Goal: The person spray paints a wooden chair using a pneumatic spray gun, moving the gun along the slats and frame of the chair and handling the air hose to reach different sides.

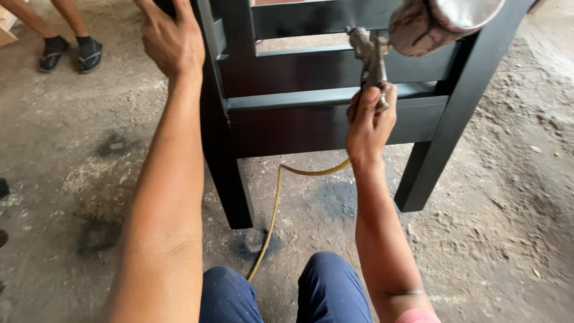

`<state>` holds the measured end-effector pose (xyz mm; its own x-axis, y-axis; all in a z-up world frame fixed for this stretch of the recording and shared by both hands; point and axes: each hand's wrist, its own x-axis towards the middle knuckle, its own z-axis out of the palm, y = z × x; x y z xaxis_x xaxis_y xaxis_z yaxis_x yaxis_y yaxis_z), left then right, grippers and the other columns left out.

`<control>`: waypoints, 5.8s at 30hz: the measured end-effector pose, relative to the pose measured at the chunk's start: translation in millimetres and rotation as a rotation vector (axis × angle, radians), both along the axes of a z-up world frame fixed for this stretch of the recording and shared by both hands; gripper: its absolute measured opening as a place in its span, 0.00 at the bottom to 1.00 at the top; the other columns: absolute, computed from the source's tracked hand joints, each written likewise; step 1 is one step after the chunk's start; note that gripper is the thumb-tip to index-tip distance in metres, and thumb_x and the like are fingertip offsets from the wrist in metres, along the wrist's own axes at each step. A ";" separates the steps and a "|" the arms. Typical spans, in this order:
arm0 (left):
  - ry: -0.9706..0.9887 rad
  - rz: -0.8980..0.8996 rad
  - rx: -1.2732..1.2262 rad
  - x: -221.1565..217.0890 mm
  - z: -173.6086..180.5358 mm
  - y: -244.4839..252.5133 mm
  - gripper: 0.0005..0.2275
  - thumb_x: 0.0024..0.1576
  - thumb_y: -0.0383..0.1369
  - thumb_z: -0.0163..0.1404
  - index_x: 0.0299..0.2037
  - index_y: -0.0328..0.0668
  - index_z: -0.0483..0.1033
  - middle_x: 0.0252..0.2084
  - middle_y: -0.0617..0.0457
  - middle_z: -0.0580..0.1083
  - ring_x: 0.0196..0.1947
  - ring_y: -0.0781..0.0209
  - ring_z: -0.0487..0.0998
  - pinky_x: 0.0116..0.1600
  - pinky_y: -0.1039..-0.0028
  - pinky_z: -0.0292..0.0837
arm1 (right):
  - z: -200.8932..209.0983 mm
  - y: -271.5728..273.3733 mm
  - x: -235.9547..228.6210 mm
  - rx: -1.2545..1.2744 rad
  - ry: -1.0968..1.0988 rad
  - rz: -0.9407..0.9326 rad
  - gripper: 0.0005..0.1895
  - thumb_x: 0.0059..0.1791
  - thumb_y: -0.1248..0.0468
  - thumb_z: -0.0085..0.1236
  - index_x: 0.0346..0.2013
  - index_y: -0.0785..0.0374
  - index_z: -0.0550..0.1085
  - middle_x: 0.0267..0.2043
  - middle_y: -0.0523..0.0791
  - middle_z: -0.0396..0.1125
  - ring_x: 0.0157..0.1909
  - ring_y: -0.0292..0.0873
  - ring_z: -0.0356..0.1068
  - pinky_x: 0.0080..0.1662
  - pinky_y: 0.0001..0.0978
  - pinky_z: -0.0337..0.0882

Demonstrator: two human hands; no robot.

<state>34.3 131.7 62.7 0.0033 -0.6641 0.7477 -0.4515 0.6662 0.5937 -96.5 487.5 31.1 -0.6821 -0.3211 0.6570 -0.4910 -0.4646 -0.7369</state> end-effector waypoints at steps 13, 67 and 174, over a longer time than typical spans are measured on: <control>-0.003 -0.021 0.008 2.4 -9.0 -4.2 0.34 0.70 0.61 0.28 0.77 0.48 0.34 0.39 0.46 0.82 0.41 0.48 0.89 0.45 0.62 0.85 | 16.3 39.4 -51.8 0.033 -0.004 -0.387 0.29 0.59 0.35 0.40 0.44 0.60 0.64 0.32 0.39 0.64 0.27 0.28 0.63 0.28 0.21 0.64; -0.018 0.048 0.119 16.1 19.3 45.6 0.38 0.68 0.63 0.32 0.77 0.39 0.43 0.25 0.51 0.77 0.27 0.52 0.84 0.34 0.64 0.81 | 98.2 -6.8 -82.1 -0.103 0.069 -0.218 0.30 0.60 0.37 0.38 0.45 0.64 0.64 0.29 0.41 0.65 0.23 0.31 0.64 0.25 0.23 0.67; -0.026 0.042 0.128 26.8 34.0 73.4 0.41 0.66 0.63 0.34 0.73 0.28 0.48 0.38 0.36 0.80 0.36 0.43 0.85 0.36 0.63 0.83 | 177.9 -108.1 -29.1 -0.238 0.324 0.178 0.27 0.59 0.36 0.44 0.45 0.58 0.62 0.31 0.39 0.63 0.29 0.29 0.62 0.30 0.23 0.64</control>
<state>61.1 205.1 96.7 0.0149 -0.7539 0.6568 -0.4932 0.5659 0.6608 -125.7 379.5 208.9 -0.3766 -0.2288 0.8977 -0.5761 -0.7010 -0.4204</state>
